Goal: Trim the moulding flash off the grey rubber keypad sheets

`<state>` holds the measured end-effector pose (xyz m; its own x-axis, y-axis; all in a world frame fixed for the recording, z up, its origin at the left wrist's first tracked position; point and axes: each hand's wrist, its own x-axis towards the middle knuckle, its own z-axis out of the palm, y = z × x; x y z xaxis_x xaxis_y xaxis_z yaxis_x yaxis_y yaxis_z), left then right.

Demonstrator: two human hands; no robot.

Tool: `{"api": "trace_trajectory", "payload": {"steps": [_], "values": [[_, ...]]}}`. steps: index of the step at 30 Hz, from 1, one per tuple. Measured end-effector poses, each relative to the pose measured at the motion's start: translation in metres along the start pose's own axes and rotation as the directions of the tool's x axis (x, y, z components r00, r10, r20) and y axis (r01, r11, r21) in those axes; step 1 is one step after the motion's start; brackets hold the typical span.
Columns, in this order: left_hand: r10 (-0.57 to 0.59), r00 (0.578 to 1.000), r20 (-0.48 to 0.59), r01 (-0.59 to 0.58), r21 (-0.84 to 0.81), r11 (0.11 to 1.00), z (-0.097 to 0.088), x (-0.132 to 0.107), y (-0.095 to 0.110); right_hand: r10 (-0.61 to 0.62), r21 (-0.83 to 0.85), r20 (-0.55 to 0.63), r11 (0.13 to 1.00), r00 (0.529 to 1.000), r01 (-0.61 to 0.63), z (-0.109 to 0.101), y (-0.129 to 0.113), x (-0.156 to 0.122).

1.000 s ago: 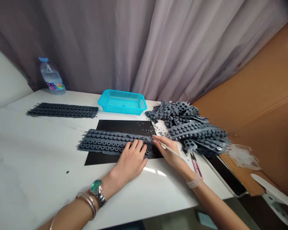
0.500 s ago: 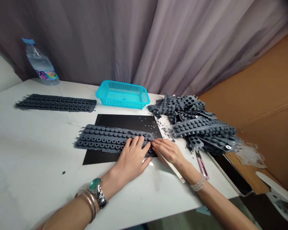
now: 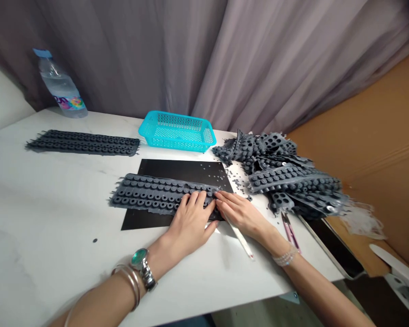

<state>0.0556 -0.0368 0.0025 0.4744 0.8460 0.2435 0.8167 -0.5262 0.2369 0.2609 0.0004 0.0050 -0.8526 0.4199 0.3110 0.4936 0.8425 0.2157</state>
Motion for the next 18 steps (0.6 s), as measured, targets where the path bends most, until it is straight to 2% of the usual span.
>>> {"api": "trace_trajectory", "payload": {"steps": [4, 6, 7, 8, 10, 11, 12, 16, 18], "values": [[-0.003, 1.0, 0.005, 0.003, -0.016, 1.0, -0.001, 0.0, -0.001, 0.04, 0.086, 0.009, 0.995, 0.999, -0.04, 0.003, 0.0, 0.0], [-0.001, 1.0, 0.007, 0.002, -0.023, 1.0, -0.002, 0.0, -0.002, 0.182, 0.193, -0.063, 0.967, 0.981, -0.167, 0.007, 0.004, -0.002], [-0.002, 1.0, 0.006, 0.002, -0.027, 1.0, -0.002, 0.0, -0.002, 0.318, 0.25, -0.118, 0.926, 0.941, -0.282, 0.01, 0.007, -0.004], [-0.002, 1.0, 0.004, 0.002, -0.03, 1.0, -0.003, 0.0, -0.003, 0.473, 0.305, -0.161, 0.859, 0.866, -0.412, 0.012, 0.011, -0.007], [0.0, 1.0, 0.001, 0.0, -0.027, 1.0, -0.002, 0.0, -0.003, 0.716, 0.377, -0.18, 0.683, 0.674, -0.625, 0.014, 0.018, -0.012], [0.004, 1.0, -0.001, -0.004, -0.02, 1.0, -0.002, -0.001, -0.002, 0.775, 0.384, -0.167, 0.62, 0.609, -0.684, 0.014, 0.021, -0.014], [0.01, 1.0, -0.004, -0.01, -0.009, 1.0, -0.002, -0.001, -0.002, 0.793, 0.378, -0.152, 0.598, 0.59, -0.706, 0.013, 0.023, -0.017], [0.036, 0.999, -0.02, -0.035, 0.049, 0.998, 0.0, -0.004, 0.003, 0.702, 0.378, -0.208, 0.7, 0.681, -0.606, 0.006, 0.017, -0.018], [0.037, 0.999, -0.025, -0.035, 0.063, 0.997, 0.0, -0.005, 0.005, 0.681, 0.421, -0.191, 0.707, 0.707, -0.568, 0.002, 0.009, -0.013]]}}
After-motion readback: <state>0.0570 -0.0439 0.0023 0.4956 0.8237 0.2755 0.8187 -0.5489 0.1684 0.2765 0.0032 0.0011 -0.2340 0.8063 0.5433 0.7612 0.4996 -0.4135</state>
